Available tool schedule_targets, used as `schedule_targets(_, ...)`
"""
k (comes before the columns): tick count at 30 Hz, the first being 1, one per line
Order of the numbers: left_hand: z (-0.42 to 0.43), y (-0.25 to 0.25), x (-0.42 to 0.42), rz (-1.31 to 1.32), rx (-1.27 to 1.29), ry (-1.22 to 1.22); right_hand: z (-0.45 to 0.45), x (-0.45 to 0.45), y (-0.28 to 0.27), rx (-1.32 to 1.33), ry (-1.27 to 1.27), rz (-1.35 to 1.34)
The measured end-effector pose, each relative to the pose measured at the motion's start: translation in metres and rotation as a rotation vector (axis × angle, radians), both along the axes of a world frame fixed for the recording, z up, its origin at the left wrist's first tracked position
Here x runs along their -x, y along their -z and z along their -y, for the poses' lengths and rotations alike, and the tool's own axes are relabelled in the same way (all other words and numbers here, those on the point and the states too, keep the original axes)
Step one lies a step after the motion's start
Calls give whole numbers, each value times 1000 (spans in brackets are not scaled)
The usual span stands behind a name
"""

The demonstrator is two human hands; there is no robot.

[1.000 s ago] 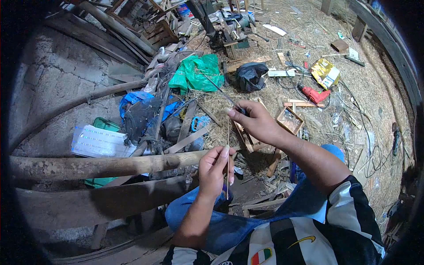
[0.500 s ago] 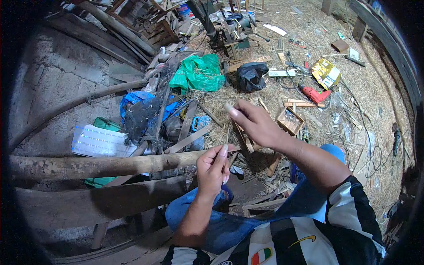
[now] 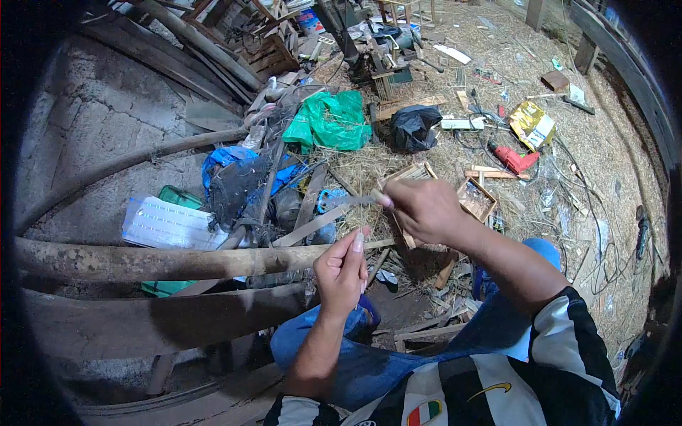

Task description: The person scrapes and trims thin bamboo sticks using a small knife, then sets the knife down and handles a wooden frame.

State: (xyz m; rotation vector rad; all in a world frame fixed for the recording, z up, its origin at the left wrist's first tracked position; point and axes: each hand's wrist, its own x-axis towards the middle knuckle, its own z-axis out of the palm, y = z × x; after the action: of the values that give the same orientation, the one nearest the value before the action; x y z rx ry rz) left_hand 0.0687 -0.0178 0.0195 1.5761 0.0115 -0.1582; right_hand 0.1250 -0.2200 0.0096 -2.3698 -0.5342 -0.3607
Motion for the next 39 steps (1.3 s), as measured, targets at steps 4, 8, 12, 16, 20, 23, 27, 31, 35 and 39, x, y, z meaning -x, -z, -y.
schedule_targets(4, -4, 7, -2, 29, -71, -22, -11, 12, -4, 3, -150, -15)
schedule_targets(8, -5, 5, -2, 17, -48, -23, 0, -2, -4, 51, -9, -78)
schedule_targets(12, -6, 7, -3, -56, 35, 17, -7, 7, -1, 54, -116, -46)
schedule_targets(16, -2, 1, -2, -87, 82, 14, 6, -13, 7, 12, 54, -39)
schedule_targets(20, -4, 2, -4, -78, 95, 18, -3, 2, -3, -19, -105, -45)
schedule_targets(23, -5, 3, 0, -90, 81, 13, 9, -19, 11, -29, 54, -52)
schedule_targets(27, -6, 5, -3, -19, 50, 18, -5, 2, -1, -65, -142, -49)
schedule_targets(31, -6, 6, 0, 14, -51, 58, 10, -22, 8, -24, 96, -135)
schedule_targets(35, -5, 9, -1, 45, -14, 42, -2, -2, -5, -48, -62, -144)
schedule_targets(39, -7, 5, -1, -43, -24, 71, 7, -17, -2, -28, 63, -211)
